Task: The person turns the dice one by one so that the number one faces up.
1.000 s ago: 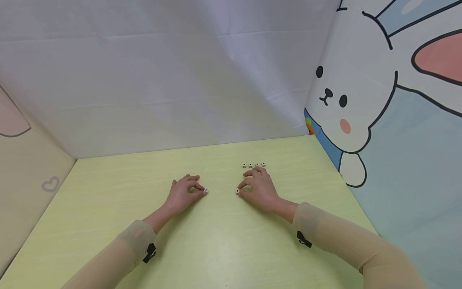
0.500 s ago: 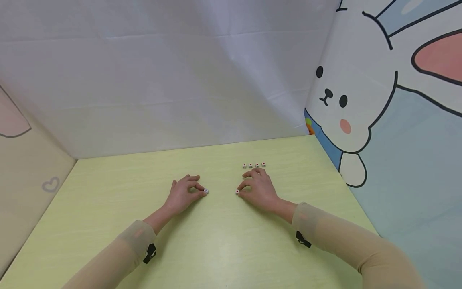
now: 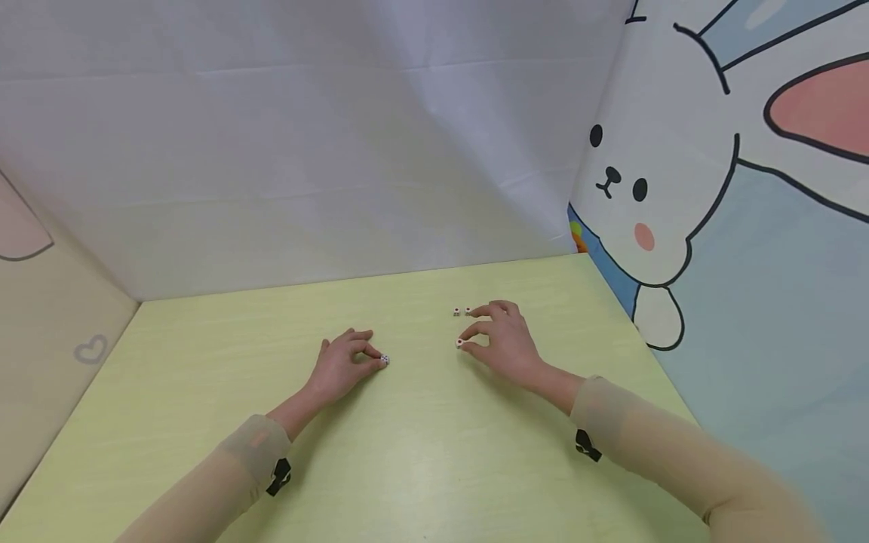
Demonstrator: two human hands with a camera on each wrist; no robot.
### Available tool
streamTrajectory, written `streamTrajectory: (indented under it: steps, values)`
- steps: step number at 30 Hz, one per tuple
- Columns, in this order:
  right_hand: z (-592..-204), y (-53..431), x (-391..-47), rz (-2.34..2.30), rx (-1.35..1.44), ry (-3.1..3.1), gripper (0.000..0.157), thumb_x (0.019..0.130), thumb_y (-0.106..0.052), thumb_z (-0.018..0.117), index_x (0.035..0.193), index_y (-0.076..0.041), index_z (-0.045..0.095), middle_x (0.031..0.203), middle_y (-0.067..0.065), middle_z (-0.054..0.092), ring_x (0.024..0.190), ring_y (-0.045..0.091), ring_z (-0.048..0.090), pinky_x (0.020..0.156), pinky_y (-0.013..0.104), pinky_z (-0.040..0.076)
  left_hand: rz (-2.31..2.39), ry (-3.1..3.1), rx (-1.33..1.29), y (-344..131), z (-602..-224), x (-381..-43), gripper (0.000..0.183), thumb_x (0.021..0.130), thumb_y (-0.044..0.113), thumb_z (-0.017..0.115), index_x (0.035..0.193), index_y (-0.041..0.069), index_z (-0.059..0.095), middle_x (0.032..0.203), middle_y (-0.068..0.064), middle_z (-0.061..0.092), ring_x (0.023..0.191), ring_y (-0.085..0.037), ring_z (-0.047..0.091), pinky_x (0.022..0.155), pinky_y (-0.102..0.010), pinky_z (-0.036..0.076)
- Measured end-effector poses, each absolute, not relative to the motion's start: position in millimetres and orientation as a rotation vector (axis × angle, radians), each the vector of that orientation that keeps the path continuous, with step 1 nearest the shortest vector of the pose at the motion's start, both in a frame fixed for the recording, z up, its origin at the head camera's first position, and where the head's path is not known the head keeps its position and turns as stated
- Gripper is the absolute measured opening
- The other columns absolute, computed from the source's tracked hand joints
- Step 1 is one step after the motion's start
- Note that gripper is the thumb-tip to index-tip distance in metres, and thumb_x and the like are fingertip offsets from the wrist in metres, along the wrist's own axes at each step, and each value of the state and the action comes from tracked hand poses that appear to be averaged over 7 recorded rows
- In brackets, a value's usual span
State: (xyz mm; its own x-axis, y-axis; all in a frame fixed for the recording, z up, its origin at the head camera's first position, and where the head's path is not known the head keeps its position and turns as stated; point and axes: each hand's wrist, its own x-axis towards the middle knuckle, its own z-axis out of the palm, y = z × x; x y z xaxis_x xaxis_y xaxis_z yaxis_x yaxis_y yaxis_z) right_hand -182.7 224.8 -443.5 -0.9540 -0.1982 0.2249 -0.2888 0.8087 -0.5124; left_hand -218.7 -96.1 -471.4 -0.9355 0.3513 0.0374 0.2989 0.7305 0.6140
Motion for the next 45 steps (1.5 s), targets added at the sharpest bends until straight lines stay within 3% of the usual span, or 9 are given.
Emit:
streamTrajectory:
  steps: [9, 17, 31, 45]
  values:
    - [-404, 262, -204, 0.810, 0.314, -2.740, 0.013, 0.091, -0.018, 0.080, 0.101, -0.011, 0.083, 0.135, 0.017, 0.059, 0.137, 0.043, 0.031, 0.110, 0.061, 0.029, 0.979, 2.850, 0.527, -96, -469, -224, 0.010, 0.091, 0.032, 0.080, 0.090, 0.022, 0.078, 0.147, -0.010, 0.057, 0.148, -0.038, 0.033, 0.116, -0.074, 0.001]
    - [-394, 288, -223, 0.794, 0.259, -2.700, 0.013, 0.093, -0.018, 0.078, 0.102, -0.009, 0.082, 0.135, 0.021, 0.057, 0.135, 0.046, 0.030, 0.105, 0.063, 0.028, 0.978, 2.853, 0.532, -96, -468, -227, 0.010, 0.091, 0.032, 0.080, 0.089, 0.023, 0.078, 0.147, -0.010, 0.057, 0.148, -0.038, 0.033, 0.116, -0.073, 0.000]
    - [-439, 308, -242, 0.710, 0.097, -2.897, 0.019, 0.096, -0.026, 0.073, 0.106, -0.011, 0.082, 0.139, 0.022, 0.056, 0.139, 0.050, 0.028, 0.113, 0.064, 0.023, 0.982, 2.842, 0.531, -98, -472, -217, 0.008, 0.091, 0.029, 0.080, 0.087, 0.023, 0.077, 0.146, -0.011, 0.058, 0.148, -0.040, 0.033, 0.115, -0.074, 0.001]
    - [-458, 308, -253, 0.653, 0.058, -2.968, 0.018, 0.096, -0.023, 0.074, 0.106, -0.010, 0.081, 0.138, 0.025, 0.058, 0.137, 0.050, 0.032, 0.115, 0.062, 0.022, 0.960, 2.848, 0.535, -98, -468, -217, 0.009, 0.091, 0.030, 0.080, 0.089, 0.023, 0.076, 0.147, -0.011, 0.056, 0.148, -0.039, 0.033, 0.115, -0.074, 0.001]
